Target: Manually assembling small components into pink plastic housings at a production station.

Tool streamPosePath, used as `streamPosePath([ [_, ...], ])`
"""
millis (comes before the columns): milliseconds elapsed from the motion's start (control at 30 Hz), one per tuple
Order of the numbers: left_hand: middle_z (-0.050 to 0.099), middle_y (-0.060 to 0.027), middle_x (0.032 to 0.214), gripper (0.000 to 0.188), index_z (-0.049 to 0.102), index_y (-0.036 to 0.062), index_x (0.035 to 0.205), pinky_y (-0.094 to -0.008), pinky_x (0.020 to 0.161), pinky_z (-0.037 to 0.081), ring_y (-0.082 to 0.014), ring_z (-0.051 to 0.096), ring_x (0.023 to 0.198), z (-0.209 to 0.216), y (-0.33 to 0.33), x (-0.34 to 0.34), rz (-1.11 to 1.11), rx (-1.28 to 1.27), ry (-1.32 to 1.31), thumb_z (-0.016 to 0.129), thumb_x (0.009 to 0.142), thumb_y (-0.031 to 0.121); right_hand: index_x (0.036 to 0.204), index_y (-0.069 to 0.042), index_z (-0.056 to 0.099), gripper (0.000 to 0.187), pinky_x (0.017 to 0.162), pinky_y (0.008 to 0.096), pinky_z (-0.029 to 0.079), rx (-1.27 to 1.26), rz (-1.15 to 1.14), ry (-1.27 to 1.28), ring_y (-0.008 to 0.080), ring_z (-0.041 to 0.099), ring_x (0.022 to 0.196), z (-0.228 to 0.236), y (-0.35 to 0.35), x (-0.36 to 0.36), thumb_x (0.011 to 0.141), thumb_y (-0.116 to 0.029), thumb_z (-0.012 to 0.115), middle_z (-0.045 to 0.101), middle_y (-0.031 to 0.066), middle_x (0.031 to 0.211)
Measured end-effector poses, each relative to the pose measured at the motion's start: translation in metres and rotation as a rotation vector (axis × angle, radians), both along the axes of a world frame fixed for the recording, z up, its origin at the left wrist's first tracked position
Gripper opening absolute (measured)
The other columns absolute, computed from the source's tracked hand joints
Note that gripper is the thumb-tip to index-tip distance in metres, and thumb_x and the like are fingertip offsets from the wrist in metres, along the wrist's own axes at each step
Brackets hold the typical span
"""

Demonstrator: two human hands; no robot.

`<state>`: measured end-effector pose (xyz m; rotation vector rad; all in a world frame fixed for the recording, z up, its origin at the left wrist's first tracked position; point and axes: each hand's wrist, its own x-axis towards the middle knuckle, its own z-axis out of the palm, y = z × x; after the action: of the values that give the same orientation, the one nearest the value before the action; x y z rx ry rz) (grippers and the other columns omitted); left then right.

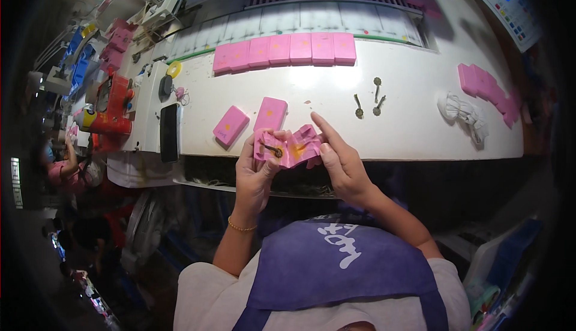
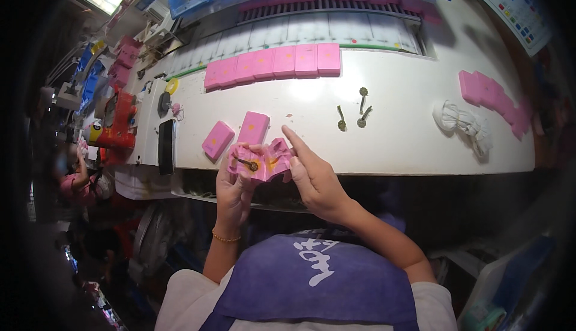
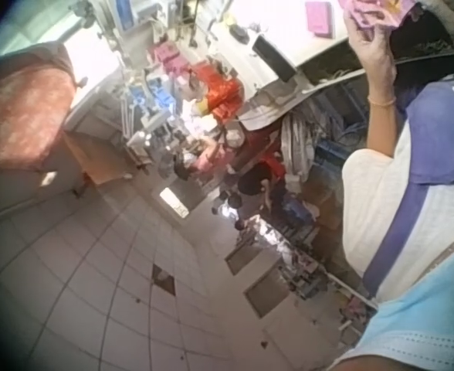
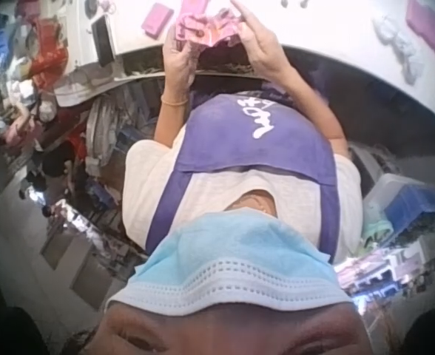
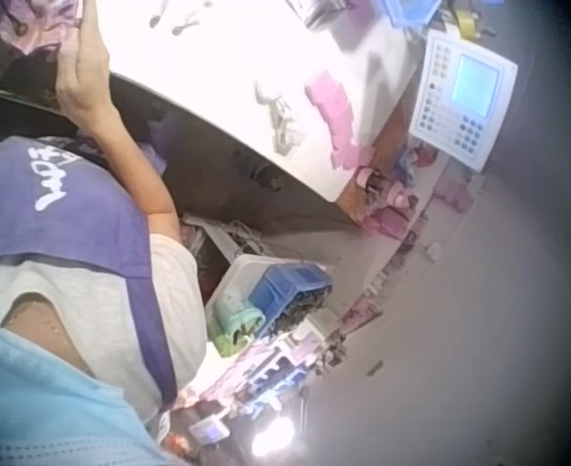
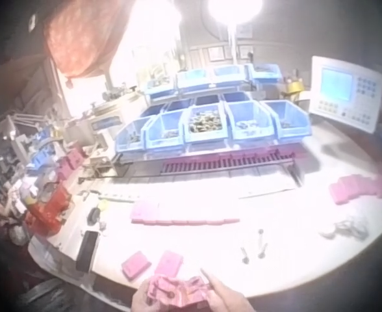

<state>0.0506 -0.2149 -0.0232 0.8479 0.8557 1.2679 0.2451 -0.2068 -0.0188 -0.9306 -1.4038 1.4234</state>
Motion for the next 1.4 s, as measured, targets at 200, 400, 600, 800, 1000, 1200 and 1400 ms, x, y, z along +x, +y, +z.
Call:
streamPosePath([
  [200, 0.049, -0.016, 0.137, 0.058, 0.034, 0.0063, 0.141, -0.0433, 0.106, 0.045, -0.0279, 0.048, 0.131, -0.006, 0.002, -0.002, -0.036, 0.057, -0.212, 0.061, 0.096, 0.031, 0.154, -0.001, 0.018, 0.054, 0.084, 0.0296, 0.047, 0.014, -0.02, 0.137, 0.0153, 0.058, 0.088, -0.004, -0.007, -0.002, 0.104, -0.015, 0.034, 0.055, 0.0107, 0.102],
  [400, 0.052, -0.0126, 0.125, 0.059, 0.034, 0.0094, 0.141, -0.0518, 0.109, 0.04, -0.0333, 0.05, 0.125, -0.004, 0.006, 0.007, -0.007, -0.005, -0.456, 0.037, 0.101, 0.053, 0.152, -0.002, 0.012, 0.06, 0.094, 0.0287, 0.043, -0.017, 0.134, 0.267, 0.0156, 0.054, 0.109, -0.015, -0.027, -0.018, 0.101, -0.005, 0.042, 0.051, 0.0159, 0.125],
  [600, 0.055, -0.007, 0.091, 0.065, 0.045, 0.004, 0.128, -0.0369, 0.079, 0.051, -0.0181, 0.055, 0.08, 0.004, 0.015, 0.015, 0.164, -0.05, -0.385, 0.027, 0.101, 0.06, 0.149, -0.006, 0.024, 0.062, 0.092, 0.0335, 0.048, 0.161, 0.119, 0.016, 0.0219, 0.061, 0.107, -0.005, -0.027, -0.022, 0.097, -0.011, 0.058, 0.058, 0.0182, 0.122],
  [800, 0.056, -0.0067, 0.081, 0.062, 0.053, -0.0006, 0.117, -0.0284, 0.063, 0.049, -0.0138, 0.054, 0.065, 0.004, 0.004, 0.02, 0.262, -0.025, -0.132, 0.026, 0.104, 0.054, 0.115, -0.01, 0.067, 0.033, 0.046, 0.0287, 0.043, 0.256, -0.031, -0.431, 0.0164, 0.055, 0.043, 0.021, -0.008, -0.015, 0.087, -0.026, 0.072, 0.058, 0.0049, 0.054],
  [1000, 0.063, -0.0071, 0.09, 0.066, 0.058, -0.0025, 0.12, -0.0248, 0.068, 0.05, -0.0109, 0.059, 0.074, -0.009, -0.006, 0.017, 0.356, 0.144, 0.382, 0.026, 0.104, 0.053, 0.097, -0.005, 0.067, 0.019, 0.041, 0.0263, 0.036, 0.409, -0.063, -0.366, 0.0106, 0.05, 0.04, 0.026, 0.01, -0.041, 0.088, -0.021, 0.071, 0.054, 0.0048, 0.049],
  [1200, 0.065, -0.008, 0.092, 0.062, 0.06, -0.0046, 0.116, -0.0266, 0.072, 0.049, -0.012, 0.061, 0.079, -0.018, -0.019, 0.001, 0.365, 0.209, 0.525, 0.029, 0.106, 0.048, 0.09, -0.004, 0.066, 0.018, 0.042, 0.0261, 0.038, 0.359, -0.063, -0.356, 0.0106, 0.052, 0.041, 0.018, 0.006, -0.054, 0.088, -0.021, 0.071, 0.055, 0.0058, 0.05],
  [1400, 0.066, -0.0117, 0.095, 0.061, 0.06, -0.0074, 0.115, -0.0304, 0.074, 0.051, -0.0153, 0.062, 0.08, -0.015, -0.035, -0.012, 0.372, 0.207, 0.634, 0.032, 0.106, 0.046, 0.083, -0.004, 0.066, 0.015, 0.042, 0.0255, 0.036, 0.27, 0.026, -0.316, 0.0078, 0.046, 0.04, 0.015, -0.001, -0.062, 0.084, -0.018, 0.071, 0.052, 0.0045, 0.049],
])
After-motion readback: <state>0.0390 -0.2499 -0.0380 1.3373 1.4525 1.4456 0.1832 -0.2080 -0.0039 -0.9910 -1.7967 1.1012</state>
